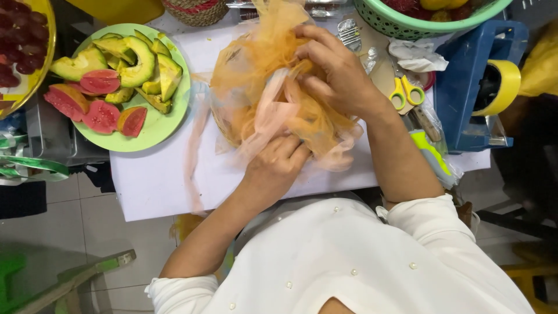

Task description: Cutting mesh fabric with scissors and arranging it inside a small woven basket

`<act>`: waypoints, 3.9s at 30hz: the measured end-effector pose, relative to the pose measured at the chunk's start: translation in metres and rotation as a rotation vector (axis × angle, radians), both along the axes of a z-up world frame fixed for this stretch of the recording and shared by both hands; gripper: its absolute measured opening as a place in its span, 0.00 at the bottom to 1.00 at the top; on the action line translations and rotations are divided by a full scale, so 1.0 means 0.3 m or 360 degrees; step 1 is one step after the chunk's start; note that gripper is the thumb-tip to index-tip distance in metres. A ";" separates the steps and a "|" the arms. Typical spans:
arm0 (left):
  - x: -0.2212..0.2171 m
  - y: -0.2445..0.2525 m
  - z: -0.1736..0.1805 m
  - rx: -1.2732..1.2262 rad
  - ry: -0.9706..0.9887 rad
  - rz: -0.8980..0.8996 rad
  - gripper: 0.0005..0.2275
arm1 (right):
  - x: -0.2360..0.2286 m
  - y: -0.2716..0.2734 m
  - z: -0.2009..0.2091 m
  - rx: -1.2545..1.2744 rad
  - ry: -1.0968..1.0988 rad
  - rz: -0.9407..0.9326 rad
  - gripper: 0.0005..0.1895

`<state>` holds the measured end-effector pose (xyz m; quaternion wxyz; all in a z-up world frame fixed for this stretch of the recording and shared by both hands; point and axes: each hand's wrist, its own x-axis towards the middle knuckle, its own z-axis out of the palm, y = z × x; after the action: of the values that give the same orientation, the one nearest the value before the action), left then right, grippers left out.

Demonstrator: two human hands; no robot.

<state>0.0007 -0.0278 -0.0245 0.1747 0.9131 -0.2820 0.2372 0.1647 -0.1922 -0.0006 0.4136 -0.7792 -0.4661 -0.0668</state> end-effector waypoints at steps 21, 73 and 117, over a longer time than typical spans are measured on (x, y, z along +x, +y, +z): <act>0.112 -0.015 -0.092 -0.0068 0.1017 -0.0343 0.13 | 0.018 0.022 -0.075 -0.0229 0.0108 -0.0068 0.16; 0.291 0.129 -0.067 -0.0037 0.1091 0.0492 0.58 | -0.222 -0.151 0.025 -0.0166 -0.0089 -0.0221 0.15; 0.292 0.148 -0.089 -0.0148 0.1066 0.0415 0.57 | -0.325 -0.001 -0.129 -0.1260 -0.0148 0.0276 0.34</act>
<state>0.0884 0.0167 -0.0512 0.2670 0.9595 -0.0794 -0.0422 0.0672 -0.1925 -0.0394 0.0642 -0.8321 -0.5381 0.1177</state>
